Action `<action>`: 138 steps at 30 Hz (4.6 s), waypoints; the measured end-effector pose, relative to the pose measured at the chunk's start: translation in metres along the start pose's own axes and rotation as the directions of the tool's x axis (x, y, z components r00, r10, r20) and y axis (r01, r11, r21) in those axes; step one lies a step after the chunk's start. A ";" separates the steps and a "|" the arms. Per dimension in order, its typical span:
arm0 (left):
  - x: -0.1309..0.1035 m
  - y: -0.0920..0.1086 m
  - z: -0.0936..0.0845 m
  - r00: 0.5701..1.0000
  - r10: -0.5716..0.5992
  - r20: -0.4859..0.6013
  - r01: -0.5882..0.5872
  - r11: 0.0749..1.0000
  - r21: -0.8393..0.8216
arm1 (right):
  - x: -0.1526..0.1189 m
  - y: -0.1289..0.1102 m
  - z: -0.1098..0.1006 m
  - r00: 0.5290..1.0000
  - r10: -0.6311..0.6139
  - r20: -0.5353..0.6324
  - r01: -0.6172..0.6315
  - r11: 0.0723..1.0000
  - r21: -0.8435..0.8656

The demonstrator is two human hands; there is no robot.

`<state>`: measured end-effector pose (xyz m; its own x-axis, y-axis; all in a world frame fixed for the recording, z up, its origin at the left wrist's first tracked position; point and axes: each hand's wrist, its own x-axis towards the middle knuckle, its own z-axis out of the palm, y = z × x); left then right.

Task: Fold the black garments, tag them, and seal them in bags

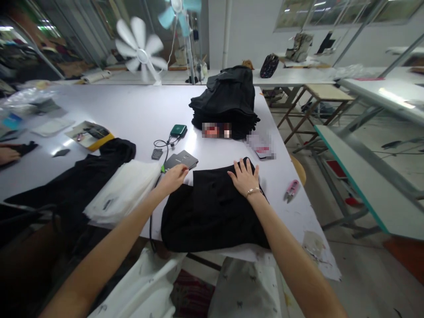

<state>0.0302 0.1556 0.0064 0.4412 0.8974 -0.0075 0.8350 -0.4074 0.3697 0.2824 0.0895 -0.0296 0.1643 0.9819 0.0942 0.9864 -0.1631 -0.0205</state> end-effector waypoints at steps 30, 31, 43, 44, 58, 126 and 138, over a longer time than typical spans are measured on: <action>-0.083 -0.029 -0.001 0.910 -0.381 -0.165 0.339 0.911 -0.236 | -0.114 -0.115 -0.006 0.708 -0.705 -0.040 0.678 0.662 0.321; -0.082 -0.028 -0.002 0.916 -0.368 -0.158 0.328 0.915 -0.235 | -0.113 -0.115 -0.008 0.705 -0.708 -0.045 0.680 0.657 0.325; -0.092 -0.022 -0.007 0.926 -0.317 -0.207 0.283 0.943 -0.177 | -0.041 -0.127 -0.007 0.548 -0.826 -0.127 0.820 0.502 0.276; -0.097 -0.023 -0.008 0.927 -0.335 -0.171 0.310 0.938 -0.157 | -0.041 -0.128 -0.004 0.554 -0.822 -0.134 0.818 0.508 0.269; -0.151 -0.019 0.007 0.872 -0.432 0.230 0.489 0.769 -0.412 | -0.050 -0.129 0.000 0.321 -0.912 -0.255 0.926 0.247 0.284; -0.097 -0.030 -0.025 0.950 -0.247 0.190 0.250 0.968 0.013 | -0.019 -0.143 -0.009 0.710 -0.690 -0.138 0.665 0.593 0.455; -0.133 -0.031 -0.039 0.889 0.415 0.194 -0.450 0.869 0.206 | -0.115 0.024 -0.042 0.794 -0.597 -0.114 0.582 0.694 0.424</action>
<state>-0.0672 0.0550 0.0328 0.8021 0.5962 -0.0336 0.5948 -0.7927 0.1337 0.2877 -0.0313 0.0011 -0.4575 0.8664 0.2003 0.7782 0.4991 -0.3813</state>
